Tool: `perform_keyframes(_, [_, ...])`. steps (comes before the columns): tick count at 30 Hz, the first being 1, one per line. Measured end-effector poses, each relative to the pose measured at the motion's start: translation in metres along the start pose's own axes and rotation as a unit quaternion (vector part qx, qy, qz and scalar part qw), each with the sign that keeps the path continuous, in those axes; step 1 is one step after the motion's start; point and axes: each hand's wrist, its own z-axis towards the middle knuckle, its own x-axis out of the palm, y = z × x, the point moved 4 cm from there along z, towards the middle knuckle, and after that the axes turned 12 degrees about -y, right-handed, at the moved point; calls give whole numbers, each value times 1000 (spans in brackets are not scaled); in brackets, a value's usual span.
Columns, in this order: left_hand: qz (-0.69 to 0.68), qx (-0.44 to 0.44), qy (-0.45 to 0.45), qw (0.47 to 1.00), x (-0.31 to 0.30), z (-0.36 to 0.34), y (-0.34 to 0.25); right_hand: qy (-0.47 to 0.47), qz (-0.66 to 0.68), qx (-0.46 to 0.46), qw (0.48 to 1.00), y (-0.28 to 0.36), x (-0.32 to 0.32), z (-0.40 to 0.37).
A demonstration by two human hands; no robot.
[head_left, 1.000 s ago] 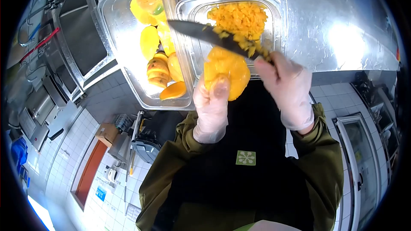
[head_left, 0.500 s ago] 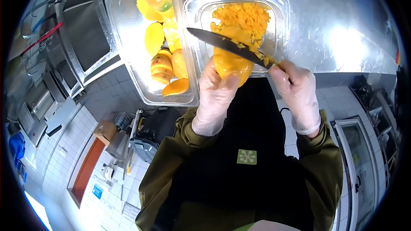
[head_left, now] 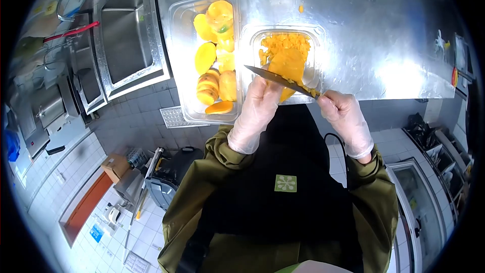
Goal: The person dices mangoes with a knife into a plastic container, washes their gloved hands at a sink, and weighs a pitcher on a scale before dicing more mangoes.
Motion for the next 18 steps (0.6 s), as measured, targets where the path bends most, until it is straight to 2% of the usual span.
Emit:
perform_keyframes(3, [46,7,-22,999,2,2,-1,-38,-44,-27,998,7,-3,-1])
perform_keyframes(6, [24,54,-34,998,7,-2,-1,-79,-87,-58,991,8,-1,-2])
perform_keyframes(9, [58,49,-22,997,6,-4,1,-118,-124,-88,981,10,3,-3])
perform_keyframes(11, [132,26,-17,991,7,-5,-3,-135,-153,-106,973,11,5,-2])
perform_keyframes(12, [169,15,-15,985,7,-5,-4,-140,-152,-102,973,10,5,-2])
perform_keyframes(13, [120,59,-25,991,9,-5,0,-144,-152,-98,973,8,5,-2])
perform_keyframes(16, [163,58,-60,983,0,-4,-4,-137,-118,-74,981,10,3,-4])
perform_keyframes(18, [273,55,-78,957,-18,2,-9,-133,-96,-50,985,10,0,-7])
